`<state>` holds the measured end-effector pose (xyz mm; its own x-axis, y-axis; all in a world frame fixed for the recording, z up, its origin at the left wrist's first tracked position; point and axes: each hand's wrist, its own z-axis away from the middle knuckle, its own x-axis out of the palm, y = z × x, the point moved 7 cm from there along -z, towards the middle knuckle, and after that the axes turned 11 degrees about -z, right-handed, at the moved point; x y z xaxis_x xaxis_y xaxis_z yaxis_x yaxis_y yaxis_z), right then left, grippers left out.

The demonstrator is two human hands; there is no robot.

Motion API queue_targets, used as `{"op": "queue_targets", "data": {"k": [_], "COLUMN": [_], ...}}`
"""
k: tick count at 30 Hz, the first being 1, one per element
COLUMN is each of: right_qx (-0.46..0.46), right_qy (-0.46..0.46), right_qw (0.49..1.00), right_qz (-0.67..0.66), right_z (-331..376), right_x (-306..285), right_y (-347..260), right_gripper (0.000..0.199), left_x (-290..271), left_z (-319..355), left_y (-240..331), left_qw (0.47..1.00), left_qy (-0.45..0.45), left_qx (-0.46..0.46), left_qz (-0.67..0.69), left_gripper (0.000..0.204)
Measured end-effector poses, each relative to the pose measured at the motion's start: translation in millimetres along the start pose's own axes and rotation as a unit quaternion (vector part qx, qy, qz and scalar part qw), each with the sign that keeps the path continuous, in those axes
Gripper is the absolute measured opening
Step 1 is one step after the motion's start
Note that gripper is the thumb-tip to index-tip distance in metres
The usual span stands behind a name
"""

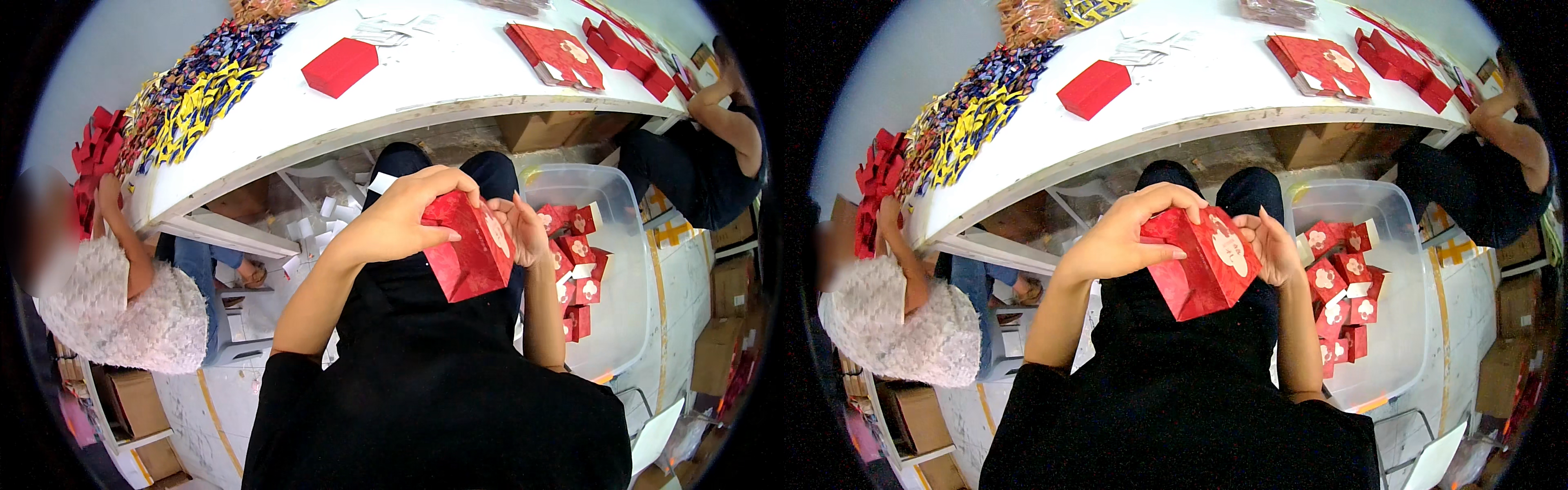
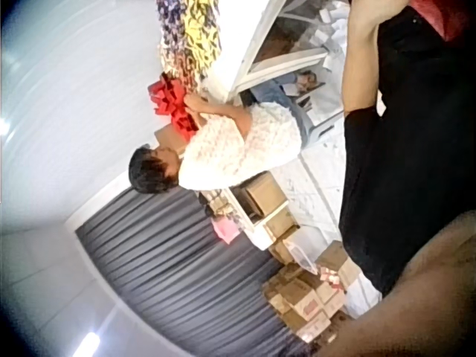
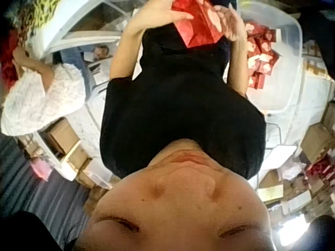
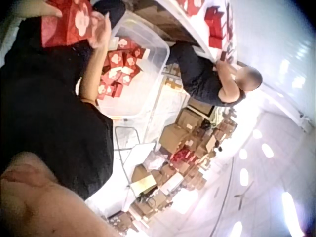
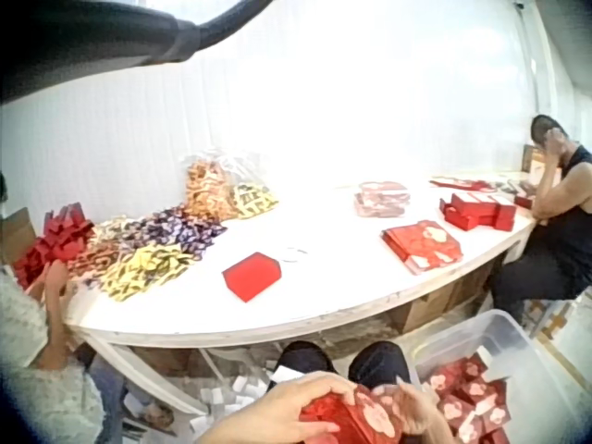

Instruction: The person assembles red floral-patterned gift boxes by hand, folding the cardboard sides and inserting white lining pieces.

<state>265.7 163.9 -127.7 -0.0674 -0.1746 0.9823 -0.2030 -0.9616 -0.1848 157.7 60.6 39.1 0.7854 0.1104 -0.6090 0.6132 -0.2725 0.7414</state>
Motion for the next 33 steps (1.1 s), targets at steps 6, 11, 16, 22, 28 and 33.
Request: {"op": "queue_targets", "data": {"k": [6, 11, 16, 22, 28, 33], "right_qx": [-0.087, -0.092, -0.113, -0.143, -0.160, -0.174], "right_qy": [-0.118, -0.036, -0.063, -0.086, -0.098, -0.095], "right_qw": [0.986, 0.975, 0.981, 0.984, 0.982, 0.980], "right_qz": [-0.073, 0.201, 0.142, 0.063, 0.023, 0.021], "right_z": [7, 11, 10, 15, 26, 31], "right_x": [30, 55, 53, 47, 40, 34], "right_y": [48, 53, 45, 46, 45, 42], "right_gripper": [0.052, 0.051, 0.051, 0.050, 0.050, 0.050], "left_x": [-2, 3, 1, -1, 11, 24], "left_z": [-9, -11, -8, 10, 36, 40], "left_y": [24, 40, 46, 62, 47, 46], "left_qw": [0.994, 0.986, 0.991, 0.981, 0.987, 0.976], "left_qy": [-0.060, -0.102, -0.093, 0.004, 0.138, 0.135], "left_qx": [0.086, 0.122, 0.099, 0.044, -0.049, -0.008], "left_qz": [0.037, 0.051, 0.005, -0.189, 0.066, 0.170], "left_gripper": [0.035, 0.035, 0.037, 0.054, 0.084, 0.082]}}
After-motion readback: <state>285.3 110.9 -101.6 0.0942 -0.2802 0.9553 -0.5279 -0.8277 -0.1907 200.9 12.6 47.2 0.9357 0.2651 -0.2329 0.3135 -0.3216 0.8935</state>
